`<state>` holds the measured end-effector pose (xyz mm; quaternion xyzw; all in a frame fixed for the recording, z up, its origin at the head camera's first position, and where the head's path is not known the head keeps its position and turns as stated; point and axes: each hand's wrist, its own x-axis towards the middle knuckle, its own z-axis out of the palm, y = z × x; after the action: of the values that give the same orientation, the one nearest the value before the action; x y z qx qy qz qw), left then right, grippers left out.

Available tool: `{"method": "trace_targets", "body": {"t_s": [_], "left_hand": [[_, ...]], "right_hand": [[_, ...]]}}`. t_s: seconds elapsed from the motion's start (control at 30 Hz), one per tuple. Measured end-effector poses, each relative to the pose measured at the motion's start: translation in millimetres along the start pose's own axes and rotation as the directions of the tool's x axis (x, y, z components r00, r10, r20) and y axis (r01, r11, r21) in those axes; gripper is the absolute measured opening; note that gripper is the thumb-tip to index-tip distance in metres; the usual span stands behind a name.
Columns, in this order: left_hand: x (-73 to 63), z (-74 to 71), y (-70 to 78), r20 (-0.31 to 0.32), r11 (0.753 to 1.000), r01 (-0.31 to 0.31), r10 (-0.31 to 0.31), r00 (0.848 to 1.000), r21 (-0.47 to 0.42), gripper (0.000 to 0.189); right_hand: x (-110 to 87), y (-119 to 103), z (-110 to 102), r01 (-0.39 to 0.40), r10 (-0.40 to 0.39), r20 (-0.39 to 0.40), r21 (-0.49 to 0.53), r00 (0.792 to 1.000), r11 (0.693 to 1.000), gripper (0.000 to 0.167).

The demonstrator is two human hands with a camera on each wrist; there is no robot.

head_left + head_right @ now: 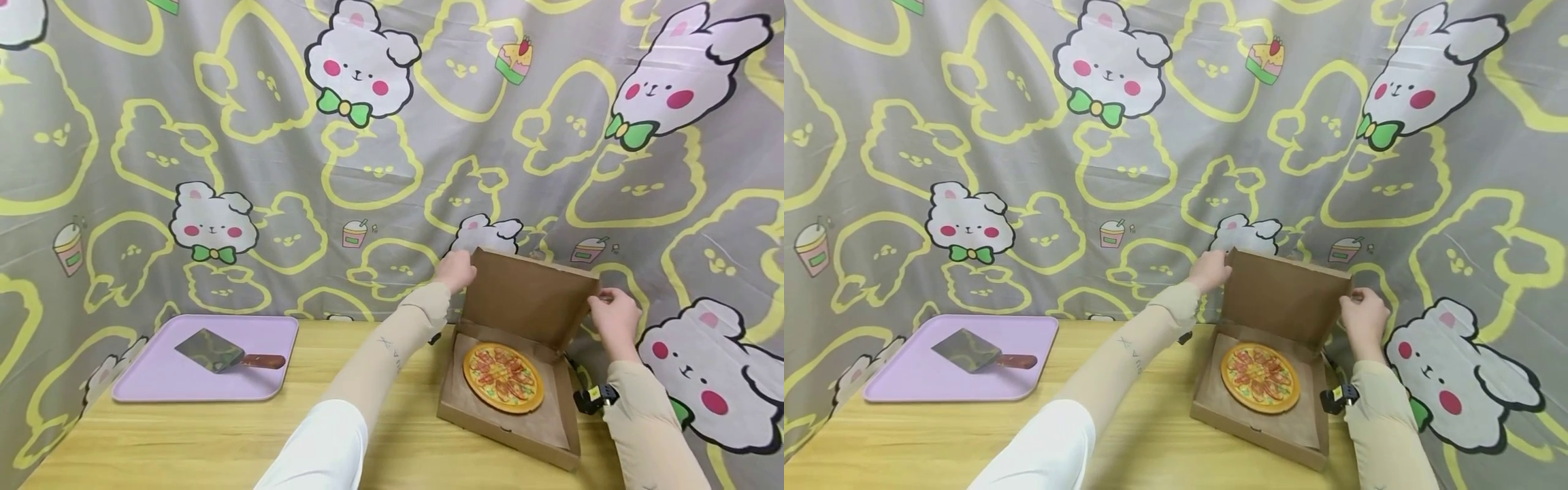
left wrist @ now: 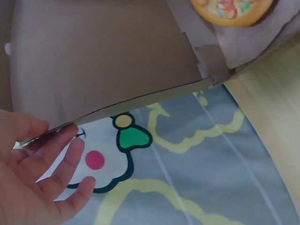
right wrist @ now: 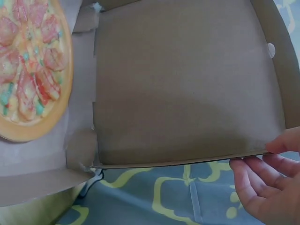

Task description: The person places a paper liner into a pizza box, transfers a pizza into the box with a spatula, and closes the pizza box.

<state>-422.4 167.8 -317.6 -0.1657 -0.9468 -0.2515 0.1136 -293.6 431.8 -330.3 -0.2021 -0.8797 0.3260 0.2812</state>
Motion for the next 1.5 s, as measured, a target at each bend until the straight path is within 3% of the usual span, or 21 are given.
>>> {"method": "trace_targets", "body": {"t_s": [0.4,0.63,0.9,1.07,1.23,1.5], "left_hand": [[-26.3,-17.7,-12.0,0.063,0.999,-0.039,0.039,0.997,-0.012,0.015],[-51.0,-16.1,-17.6,0.1,0.996,-0.059,0.066,0.993,-0.069,0.017],[-74.3,-10.1,-25.0,0.148,0.99,-0.062,0.081,0.986,-0.129,0.033],[-96.6,-2.6,-34.3,0.139,0.974,-0.054,0.086,0.987,-0.22,0.04],[-112.9,3.0,-46.6,0.122,0.958,-0.063,0.101,0.987,-0.279,0.043],[-135.6,9.6,-67.8,0.199,0.906,-0.04,0.135,0.971,-0.422,0.052]], "right_hand": [[-26.7,0.5,-3.0,0.011,-0.012,0.081,0.015,0.997,1.0,0.049],[-52.2,8.6,-5.7,0.016,-0.017,0.089,0.006,0.996,1.0,0.054],[-80.3,16.8,-10.4,0.052,-0.049,0.107,-0.022,0.993,0.998,0.056],[-97.3,23.9,-11.7,0.054,-0.052,0.152,-0.014,0.987,0.998,0.059],[-110.9,31.9,-11.6,0.105,-0.111,0.208,0.038,0.972,0.994,0.059],[-125.5,48.5,-8.5,0.162,-0.215,0.297,0.194,0.93,0.968,0.055]]}}
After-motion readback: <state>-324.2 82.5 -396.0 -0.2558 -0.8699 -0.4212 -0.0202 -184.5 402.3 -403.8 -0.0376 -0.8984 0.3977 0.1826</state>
